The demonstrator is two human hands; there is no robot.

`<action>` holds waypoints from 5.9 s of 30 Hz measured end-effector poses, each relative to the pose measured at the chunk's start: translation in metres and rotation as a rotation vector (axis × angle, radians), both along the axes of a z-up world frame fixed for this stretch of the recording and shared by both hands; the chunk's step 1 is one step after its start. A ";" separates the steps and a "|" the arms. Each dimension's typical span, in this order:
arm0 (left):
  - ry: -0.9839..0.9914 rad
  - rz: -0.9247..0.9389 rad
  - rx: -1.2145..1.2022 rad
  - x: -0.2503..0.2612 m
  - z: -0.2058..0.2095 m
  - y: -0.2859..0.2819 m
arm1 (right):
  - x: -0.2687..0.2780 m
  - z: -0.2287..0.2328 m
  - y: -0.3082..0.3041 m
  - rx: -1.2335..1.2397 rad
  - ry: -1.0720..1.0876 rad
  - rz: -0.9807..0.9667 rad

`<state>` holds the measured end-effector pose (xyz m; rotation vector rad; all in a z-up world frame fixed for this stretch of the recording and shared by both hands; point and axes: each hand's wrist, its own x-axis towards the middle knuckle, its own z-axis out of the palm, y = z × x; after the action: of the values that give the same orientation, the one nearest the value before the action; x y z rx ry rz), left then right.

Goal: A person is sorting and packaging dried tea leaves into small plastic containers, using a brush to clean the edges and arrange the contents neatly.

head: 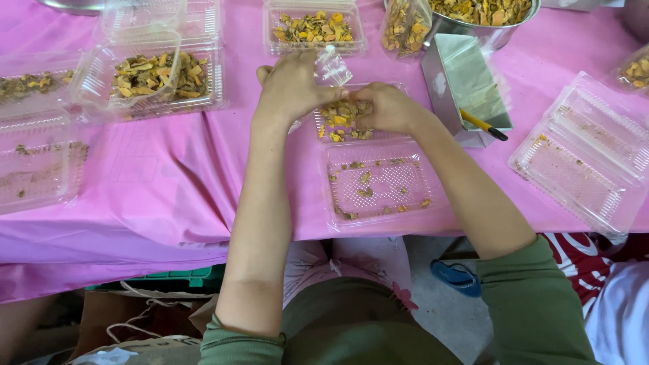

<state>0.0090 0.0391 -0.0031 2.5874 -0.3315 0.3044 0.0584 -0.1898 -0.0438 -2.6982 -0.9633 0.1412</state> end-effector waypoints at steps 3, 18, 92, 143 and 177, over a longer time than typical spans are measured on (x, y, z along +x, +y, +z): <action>-0.019 -0.016 -0.023 0.003 -0.005 -0.001 | 0.013 -0.016 -0.007 0.145 -0.122 0.050; -0.113 -0.129 0.157 -0.006 -0.003 -0.032 | 0.020 0.016 -0.048 0.536 -0.377 -0.451; -0.369 -0.057 -0.429 0.012 -0.009 -0.007 | -0.034 0.049 -0.001 0.384 0.043 -0.122; -0.358 -0.156 -0.608 -0.002 0.009 0.020 | -0.037 0.080 0.014 0.450 0.047 -0.217; -0.068 -0.071 0.147 -0.003 -0.008 -0.026 | -0.049 0.093 0.024 0.654 0.196 -0.352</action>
<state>0.0057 0.0129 -0.0109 2.7054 -0.4860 0.3551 0.0091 -0.1663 0.0492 -2.1452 -0.3716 0.0116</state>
